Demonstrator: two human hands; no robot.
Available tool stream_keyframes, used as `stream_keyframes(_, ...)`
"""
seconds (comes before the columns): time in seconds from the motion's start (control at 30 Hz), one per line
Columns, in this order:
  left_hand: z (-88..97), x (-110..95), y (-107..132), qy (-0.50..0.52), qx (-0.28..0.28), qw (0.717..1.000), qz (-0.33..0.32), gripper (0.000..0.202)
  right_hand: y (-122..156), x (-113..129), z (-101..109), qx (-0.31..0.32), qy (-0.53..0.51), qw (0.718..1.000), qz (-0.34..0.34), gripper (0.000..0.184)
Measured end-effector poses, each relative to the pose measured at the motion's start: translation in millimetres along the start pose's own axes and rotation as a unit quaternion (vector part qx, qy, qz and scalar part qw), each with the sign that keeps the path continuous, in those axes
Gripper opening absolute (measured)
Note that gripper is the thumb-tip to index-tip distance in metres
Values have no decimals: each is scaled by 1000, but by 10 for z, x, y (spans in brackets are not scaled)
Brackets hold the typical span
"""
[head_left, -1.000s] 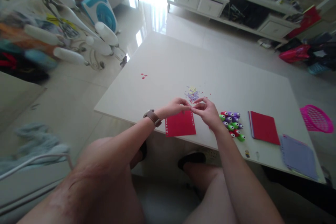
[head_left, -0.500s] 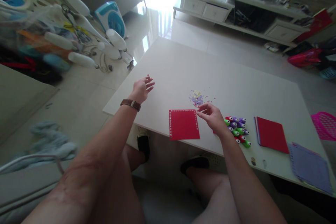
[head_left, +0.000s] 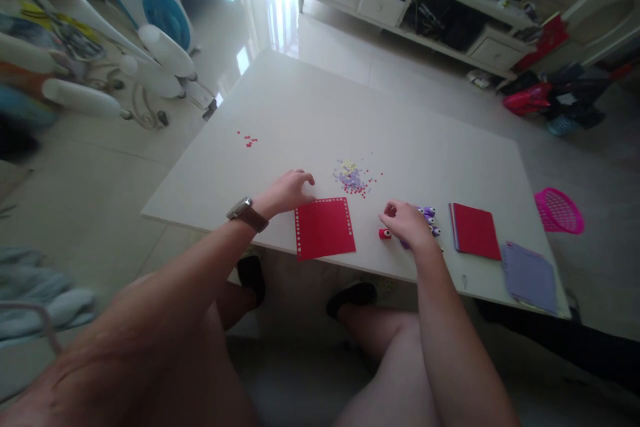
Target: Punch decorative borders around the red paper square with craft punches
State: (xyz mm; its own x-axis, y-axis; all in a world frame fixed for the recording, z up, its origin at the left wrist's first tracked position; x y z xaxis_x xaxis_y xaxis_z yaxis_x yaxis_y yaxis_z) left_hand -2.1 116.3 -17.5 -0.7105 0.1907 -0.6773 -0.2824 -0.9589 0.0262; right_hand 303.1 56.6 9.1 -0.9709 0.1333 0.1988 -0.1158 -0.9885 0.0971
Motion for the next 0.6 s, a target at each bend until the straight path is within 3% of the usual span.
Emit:
stream_keyframes(0.1, -143, -58, 57, -82, 58, 994, -39, 55, 62, -27, 13, 34, 38, 999, 7, 15)
stream_keyframes(0.23, -198, -99, 86, -130, 73, 988, -37, 74, 132, 13, -4, 67, 59, 996, 24, 31)
stream_keyframes(0.43, -229, -115, 80, -149, 64, 986, -37, 67, 187, 109, -80, 126, 59, 988, 61, 27)
stream_keyframes(0.6, -225, -201, 34, -125, 26, 990, -63, 52, 149, 293, -30, 74, -87, 991, 74, 12)
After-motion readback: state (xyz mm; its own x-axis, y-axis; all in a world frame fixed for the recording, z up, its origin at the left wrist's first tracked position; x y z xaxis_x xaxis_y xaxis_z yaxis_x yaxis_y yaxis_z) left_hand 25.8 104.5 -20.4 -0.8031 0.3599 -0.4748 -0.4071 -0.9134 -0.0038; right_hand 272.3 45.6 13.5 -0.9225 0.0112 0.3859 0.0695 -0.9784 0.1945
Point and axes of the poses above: each hand's wrist, its own y-axis away from the middle knuckle, its own z-axis out of the back of the hand, x = y × z, the point moved 5 cm from there along -y, towards the middle knuckle, and after that the axes turned 11 degrees about -x, right-handed, at the moved point
